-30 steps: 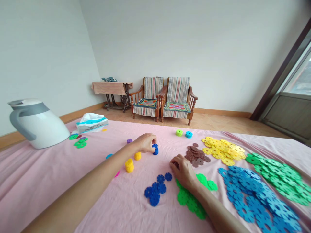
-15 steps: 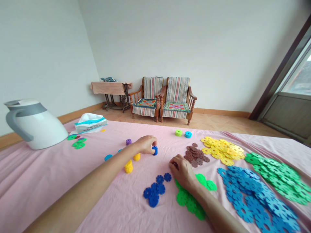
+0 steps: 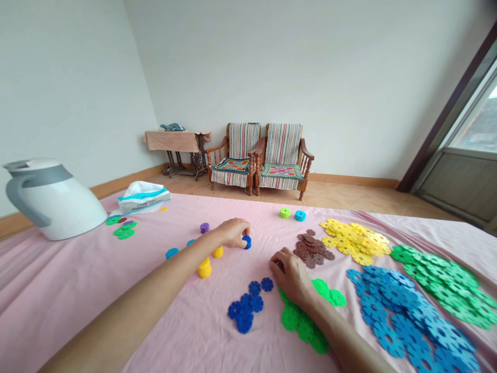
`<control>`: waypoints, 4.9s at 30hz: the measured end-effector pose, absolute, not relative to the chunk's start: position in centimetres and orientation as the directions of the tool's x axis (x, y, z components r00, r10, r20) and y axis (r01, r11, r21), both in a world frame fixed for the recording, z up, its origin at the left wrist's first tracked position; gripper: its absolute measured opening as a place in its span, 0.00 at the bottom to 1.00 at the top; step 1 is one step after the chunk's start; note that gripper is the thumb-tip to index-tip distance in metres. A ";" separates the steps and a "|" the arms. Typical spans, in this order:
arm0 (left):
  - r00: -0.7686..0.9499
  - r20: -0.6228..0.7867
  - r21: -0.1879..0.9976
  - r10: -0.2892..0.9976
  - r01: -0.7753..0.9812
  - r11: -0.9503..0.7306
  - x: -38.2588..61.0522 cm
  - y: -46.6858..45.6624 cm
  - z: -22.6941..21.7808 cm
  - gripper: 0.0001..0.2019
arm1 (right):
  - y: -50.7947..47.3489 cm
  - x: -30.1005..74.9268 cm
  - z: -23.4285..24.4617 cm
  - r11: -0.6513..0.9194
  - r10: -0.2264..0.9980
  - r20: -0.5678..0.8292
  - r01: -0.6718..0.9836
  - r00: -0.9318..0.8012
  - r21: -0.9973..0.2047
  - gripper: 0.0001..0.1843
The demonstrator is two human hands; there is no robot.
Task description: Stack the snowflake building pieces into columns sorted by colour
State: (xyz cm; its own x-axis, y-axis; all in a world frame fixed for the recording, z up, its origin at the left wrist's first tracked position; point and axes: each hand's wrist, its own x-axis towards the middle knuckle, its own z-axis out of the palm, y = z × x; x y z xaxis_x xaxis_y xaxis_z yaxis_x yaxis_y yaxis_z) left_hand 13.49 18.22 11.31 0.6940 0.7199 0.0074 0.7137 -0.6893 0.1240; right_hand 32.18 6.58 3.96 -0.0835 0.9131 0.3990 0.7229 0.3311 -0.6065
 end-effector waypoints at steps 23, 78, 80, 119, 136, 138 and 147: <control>0.734 0.102 0.268 0.672 0.630 -0.729 12.7 15.1 12.8 0.09 | 6.6 32.2 4.0 0.320 0.919 0.388 0.713 -0.073 -0.624 0.09; 0.676 0.122 0.097 0.727 0.721 -0.686 12.4 15.0 12.6 0.08 | 6.5 32.2 3.9 0.327 0.918 0.389 0.711 -0.081 -0.623 0.09; 0.674 0.115 0.078 0.730 0.726 -0.683 12.6 16.2 12.4 0.07 | 6.5 32.2 4.0 0.329 0.917 0.391 0.710 -0.081 -0.623 0.09; 0.721 0.074 0.054 0.689 0.687 -0.725 13.6 17.0 12.3 0.14 | 6.6 32.2 4.0 0.325 0.917 0.391 0.722 -0.082 -0.611 0.09; 0.807 0.029 0.343 0.589 0.546 -0.765 14.9 7.9 10.1 0.10 | 6.9 32.6 4.3 0.253 0.927 0.374 0.705 0.019 -0.663 0.10; 0.807 0.011 0.357 0.590 0.548 -0.756 15.2 7.7 9.9 0.08 | 6.9 32.5 4.3 0.257 0.926 0.377 0.714 0.010 -0.651 0.09; 0.787 -0.046 0.296 0.615 0.598 -0.744 16.4 8.3 9.8 0.07 | 6.7 32.4 4.6 0.247 0.932 0.362 0.713 0.010 -0.656 0.09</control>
